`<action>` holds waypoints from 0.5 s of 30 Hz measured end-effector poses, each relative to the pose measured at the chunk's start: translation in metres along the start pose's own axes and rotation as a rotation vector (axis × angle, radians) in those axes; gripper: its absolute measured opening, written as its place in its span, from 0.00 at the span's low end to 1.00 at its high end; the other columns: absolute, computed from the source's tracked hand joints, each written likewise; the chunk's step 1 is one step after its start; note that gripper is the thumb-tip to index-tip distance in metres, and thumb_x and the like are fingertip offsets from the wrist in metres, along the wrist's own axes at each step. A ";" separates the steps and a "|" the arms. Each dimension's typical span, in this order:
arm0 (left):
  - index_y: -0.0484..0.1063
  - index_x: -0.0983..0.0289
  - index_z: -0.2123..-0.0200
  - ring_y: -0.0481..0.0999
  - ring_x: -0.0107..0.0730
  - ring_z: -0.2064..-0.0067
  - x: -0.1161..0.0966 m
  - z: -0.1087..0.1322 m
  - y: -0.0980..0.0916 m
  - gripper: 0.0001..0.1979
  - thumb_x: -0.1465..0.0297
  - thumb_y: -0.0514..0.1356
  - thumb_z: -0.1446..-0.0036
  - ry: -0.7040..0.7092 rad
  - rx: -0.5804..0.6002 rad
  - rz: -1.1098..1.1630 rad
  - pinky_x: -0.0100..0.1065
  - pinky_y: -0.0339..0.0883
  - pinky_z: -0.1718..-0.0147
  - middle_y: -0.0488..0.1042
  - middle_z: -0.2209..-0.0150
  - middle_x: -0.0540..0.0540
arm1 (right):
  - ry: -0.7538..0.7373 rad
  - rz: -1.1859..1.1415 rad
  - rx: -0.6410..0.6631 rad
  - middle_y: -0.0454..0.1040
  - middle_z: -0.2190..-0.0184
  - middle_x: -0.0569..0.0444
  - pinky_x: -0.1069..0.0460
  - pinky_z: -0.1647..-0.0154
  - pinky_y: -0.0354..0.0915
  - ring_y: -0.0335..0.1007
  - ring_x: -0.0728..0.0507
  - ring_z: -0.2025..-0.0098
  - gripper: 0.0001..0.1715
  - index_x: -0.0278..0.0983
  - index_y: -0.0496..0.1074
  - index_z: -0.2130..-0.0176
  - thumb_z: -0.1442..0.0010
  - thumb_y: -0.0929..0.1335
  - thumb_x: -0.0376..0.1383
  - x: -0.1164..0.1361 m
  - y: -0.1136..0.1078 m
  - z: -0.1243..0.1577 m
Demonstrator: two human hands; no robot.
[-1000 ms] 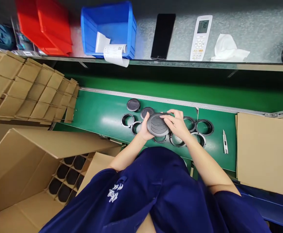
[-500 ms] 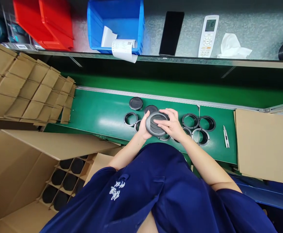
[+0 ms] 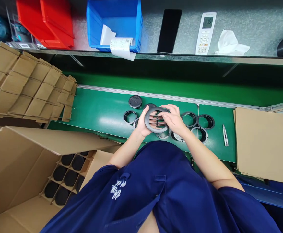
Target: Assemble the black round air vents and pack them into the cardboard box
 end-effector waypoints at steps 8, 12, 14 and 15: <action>0.74 0.68 0.44 0.80 0.55 0.47 0.005 -0.007 -0.009 0.32 0.47 0.48 0.31 -0.016 -0.028 -0.017 0.57 0.70 0.44 0.81 0.51 0.66 | 0.042 -0.172 0.047 0.72 0.40 0.49 0.35 0.30 0.54 0.59 0.36 0.35 0.41 0.42 0.83 0.58 0.27 0.52 0.59 -0.003 0.004 -0.009; 0.74 0.70 0.46 0.81 0.56 0.49 0.001 -0.011 -0.015 0.33 0.47 0.48 0.32 -0.002 -0.048 0.000 0.57 0.71 0.45 0.81 0.53 0.70 | 0.156 -0.290 -0.015 0.73 0.41 0.49 0.36 0.30 0.57 0.64 0.38 0.36 0.39 0.42 0.82 0.54 0.27 0.52 0.58 -0.011 0.001 -0.010; 0.75 0.72 0.48 0.81 0.55 0.50 -0.001 -0.014 -0.023 0.33 0.47 0.50 0.32 0.015 -0.089 0.003 0.55 0.72 0.46 0.81 0.55 0.70 | 0.194 -0.314 -0.041 0.73 0.40 0.49 0.35 0.31 0.58 0.64 0.38 0.36 0.40 0.43 0.80 0.50 0.26 0.50 0.57 -0.018 0.005 -0.008; 0.76 0.72 0.50 0.82 0.54 0.51 -0.001 -0.016 -0.029 0.32 0.47 0.51 0.33 0.017 -0.115 0.007 0.54 0.72 0.47 0.82 0.56 0.69 | 0.184 -0.303 -0.040 0.71 0.38 0.48 0.35 0.30 0.57 0.63 0.37 0.35 0.40 0.44 0.79 0.47 0.26 0.49 0.56 -0.020 0.009 -0.006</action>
Point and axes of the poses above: each hand's wrist, its own z-axis away from the middle knuckle, its own y-axis out of the palm, x = y × z, the point moved 4 cm from there along -z, towards the middle knuckle
